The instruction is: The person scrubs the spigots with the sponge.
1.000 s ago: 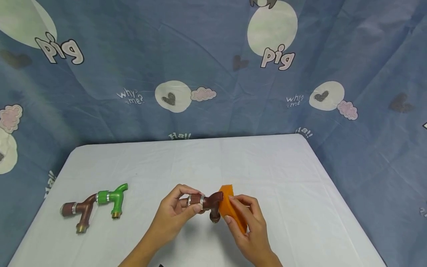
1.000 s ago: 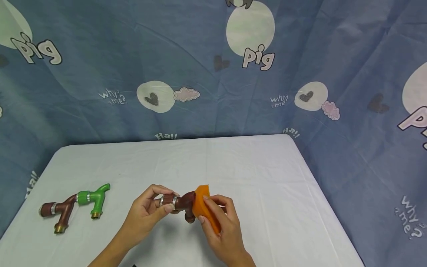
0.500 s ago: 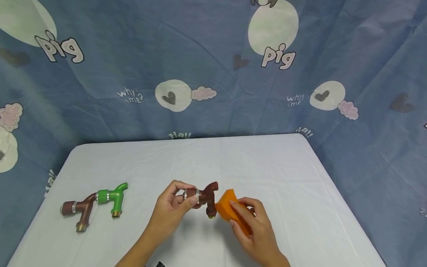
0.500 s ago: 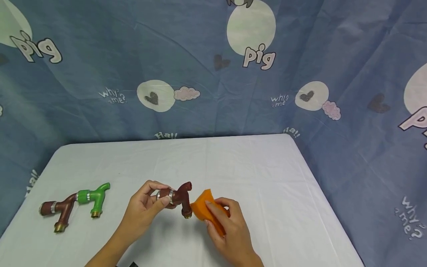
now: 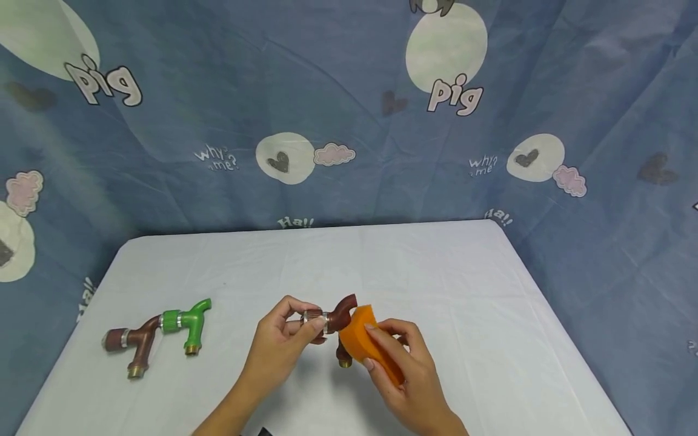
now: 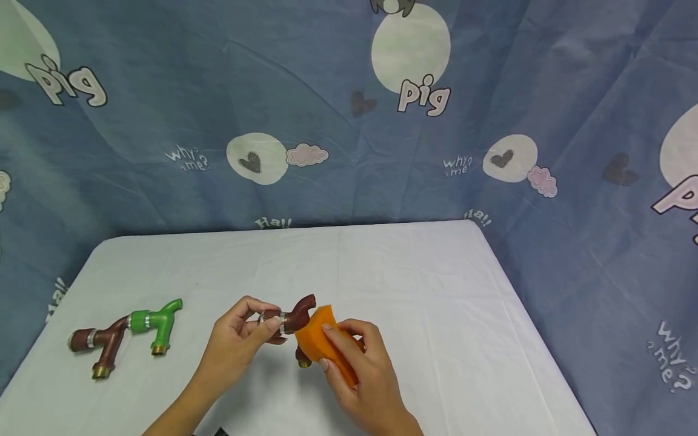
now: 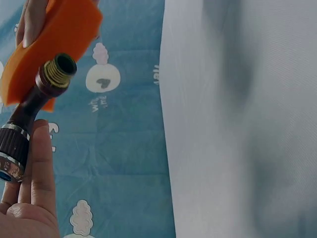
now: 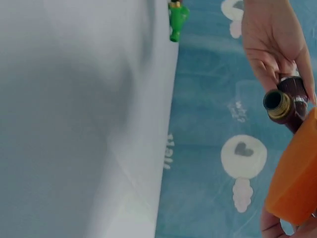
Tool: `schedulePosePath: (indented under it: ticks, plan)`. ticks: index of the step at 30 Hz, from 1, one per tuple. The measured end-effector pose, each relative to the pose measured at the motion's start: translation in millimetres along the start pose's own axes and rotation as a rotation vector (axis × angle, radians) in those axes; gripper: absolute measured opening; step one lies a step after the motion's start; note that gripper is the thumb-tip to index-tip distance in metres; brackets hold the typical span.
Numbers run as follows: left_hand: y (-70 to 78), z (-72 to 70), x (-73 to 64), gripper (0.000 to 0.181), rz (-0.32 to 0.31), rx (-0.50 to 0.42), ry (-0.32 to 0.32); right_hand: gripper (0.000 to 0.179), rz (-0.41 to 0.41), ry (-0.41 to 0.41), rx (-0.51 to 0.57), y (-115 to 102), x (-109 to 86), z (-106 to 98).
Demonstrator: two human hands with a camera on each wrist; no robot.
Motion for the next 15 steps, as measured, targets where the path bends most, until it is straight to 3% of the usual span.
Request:
schedulePosePath:
  ticks: [6, 15]
  plan:
    - [0.7, -3.0, 0.3, 0.026, -0.008, 0.003, 0.044, 0.035, -0.001, -0.071, -0.065, -1, -8.2, 6]
    - [1.2, -4.1, 1.1, 0.029, -0.035, -0.011, 0.066, 0.039, 0.105, -0.153, -0.04, 1, -12.1, -2]
Point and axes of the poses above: each hand's wrist, its own x-axis towards the middle knuckle, its own z-axis out of the palm, y = z × x, the point moved 3 cm from there along x, towards the middle knuckle, and after that the axes turned 14 degrees about x, right-handed, at the moved point
